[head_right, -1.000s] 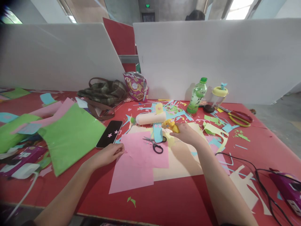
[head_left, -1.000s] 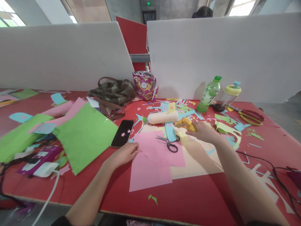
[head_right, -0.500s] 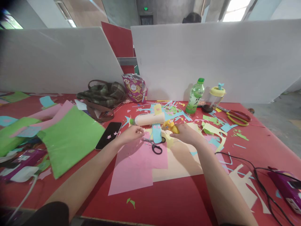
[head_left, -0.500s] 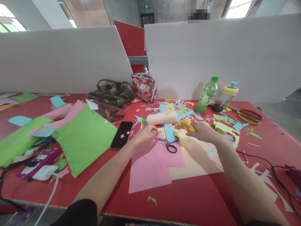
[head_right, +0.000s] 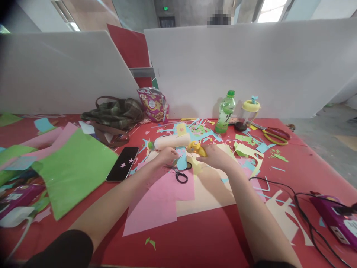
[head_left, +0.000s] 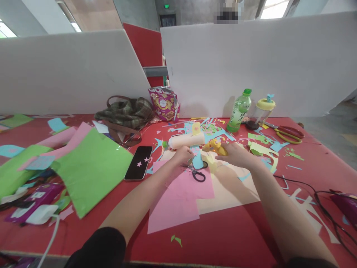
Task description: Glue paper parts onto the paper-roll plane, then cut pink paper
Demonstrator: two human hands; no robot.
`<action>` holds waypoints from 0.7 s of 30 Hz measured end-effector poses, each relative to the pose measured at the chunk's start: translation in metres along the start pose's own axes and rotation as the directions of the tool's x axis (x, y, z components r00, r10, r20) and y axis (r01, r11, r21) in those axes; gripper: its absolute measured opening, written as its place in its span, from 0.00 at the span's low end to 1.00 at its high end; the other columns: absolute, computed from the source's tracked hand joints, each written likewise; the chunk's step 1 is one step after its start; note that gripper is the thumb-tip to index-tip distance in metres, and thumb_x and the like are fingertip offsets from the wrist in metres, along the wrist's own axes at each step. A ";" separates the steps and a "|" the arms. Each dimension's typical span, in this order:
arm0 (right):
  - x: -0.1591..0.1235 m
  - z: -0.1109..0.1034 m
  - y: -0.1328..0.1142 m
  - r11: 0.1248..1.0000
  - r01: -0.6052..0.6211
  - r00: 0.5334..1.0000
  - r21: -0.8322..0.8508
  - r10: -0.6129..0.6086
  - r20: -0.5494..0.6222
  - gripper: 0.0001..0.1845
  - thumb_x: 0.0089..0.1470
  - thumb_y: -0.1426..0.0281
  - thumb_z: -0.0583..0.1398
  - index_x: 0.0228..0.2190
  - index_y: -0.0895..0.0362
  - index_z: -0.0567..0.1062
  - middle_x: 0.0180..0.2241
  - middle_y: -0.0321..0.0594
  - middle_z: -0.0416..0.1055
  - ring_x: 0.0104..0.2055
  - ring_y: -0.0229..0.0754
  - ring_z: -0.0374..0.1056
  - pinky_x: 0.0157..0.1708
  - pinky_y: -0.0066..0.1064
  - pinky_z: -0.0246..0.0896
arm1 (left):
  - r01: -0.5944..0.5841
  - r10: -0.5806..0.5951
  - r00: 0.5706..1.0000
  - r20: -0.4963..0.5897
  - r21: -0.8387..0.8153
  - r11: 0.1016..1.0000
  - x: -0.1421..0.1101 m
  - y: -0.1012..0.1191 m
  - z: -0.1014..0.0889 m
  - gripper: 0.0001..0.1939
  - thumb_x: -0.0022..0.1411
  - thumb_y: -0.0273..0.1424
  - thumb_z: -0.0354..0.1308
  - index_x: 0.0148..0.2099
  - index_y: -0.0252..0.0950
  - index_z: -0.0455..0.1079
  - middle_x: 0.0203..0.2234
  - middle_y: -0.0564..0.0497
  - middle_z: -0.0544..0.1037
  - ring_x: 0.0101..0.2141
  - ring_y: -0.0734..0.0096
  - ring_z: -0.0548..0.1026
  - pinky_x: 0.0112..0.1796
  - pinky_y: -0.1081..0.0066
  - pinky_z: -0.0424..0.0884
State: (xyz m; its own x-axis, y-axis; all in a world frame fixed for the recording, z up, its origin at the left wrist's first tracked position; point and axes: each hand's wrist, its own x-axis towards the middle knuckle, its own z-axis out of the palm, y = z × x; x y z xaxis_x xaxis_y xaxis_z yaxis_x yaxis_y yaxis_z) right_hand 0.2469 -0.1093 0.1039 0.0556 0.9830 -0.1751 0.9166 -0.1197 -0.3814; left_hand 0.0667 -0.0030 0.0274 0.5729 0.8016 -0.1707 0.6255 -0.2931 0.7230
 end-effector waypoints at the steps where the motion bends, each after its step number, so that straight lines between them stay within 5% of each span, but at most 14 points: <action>1: 0.000 0.000 0.000 1.000 0.001 1.000 0.000 -0.001 0.001 0.10 0.42 0.61 0.55 0.23 0.55 0.63 0.22 0.37 0.63 0.25 0.41 0.61 0.19 0.27 0.49 | -0.002 0.002 1.000 -0.004 0.006 1.000 0.000 0.000 0.000 0.11 0.43 0.32 0.52 0.17 0.29 0.66 0.07 0.56 0.58 0.13 0.79 0.56 0.17 0.75 0.50; 9: -0.001 0.000 0.000 1.000 0.012 1.000 -0.005 -0.012 -0.015 0.11 0.42 0.61 0.54 0.23 0.56 0.63 0.22 0.37 0.62 0.25 0.41 0.61 0.19 0.27 0.50 | -0.026 0.031 0.998 -0.061 0.087 0.996 0.004 0.000 0.004 0.09 0.42 0.27 0.51 0.14 0.31 0.60 0.08 0.58 0.55 0.15 0.80 0.55 0.18 0.76 0.50; 15: -0.001 0.000 0.000 1.000 0.016 1.000 -0.016 -0.017 -0.017 0.11 0.42 0.60 0.54 0.23 0.55 0.63 0.23 0.38 0.63 0.26 0.41 0.61 0.19 0.27 0.50 | -0.012 0.038 0.986 -0.165 0.156 0.988 0.000 -0.002 0.002 0.03 0.42 0.25 0.52 0.25 0.33 0.64 0.17 0.55 0.65 0.22 0.76 0.63 0.22 0.77 0.54; 21: 0.000 0.001 0.000 1.000 0.015 1.000 -0.024 -0.016 -0.021 0.11 0.43 0.60 0.54 0.23 0.55 0.64 0.22 0.38 0.63 0.25 0.42 0.62 0.19 0.27 0.50 | -0.064 0.093 0.985 -0.143 0.196 0.978 -0.004 -0.001 -0.001 0.09 0.44 0.22 0.48 0.31 0.34 0.65 0.15 0.58 0.61 0.19 0.76 0.60 0.22 0.77 0.53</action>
State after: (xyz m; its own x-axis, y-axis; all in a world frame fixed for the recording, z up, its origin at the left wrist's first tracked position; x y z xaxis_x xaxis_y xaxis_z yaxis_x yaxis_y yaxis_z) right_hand 0.2466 -0.1098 0.1030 0.0492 0.9875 -0.1500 0.9266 -0.1012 -0.3621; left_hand 0.0638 -0.0052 0.0279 0.5470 0.8371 -0.0052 0.6794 -0.4403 0.5871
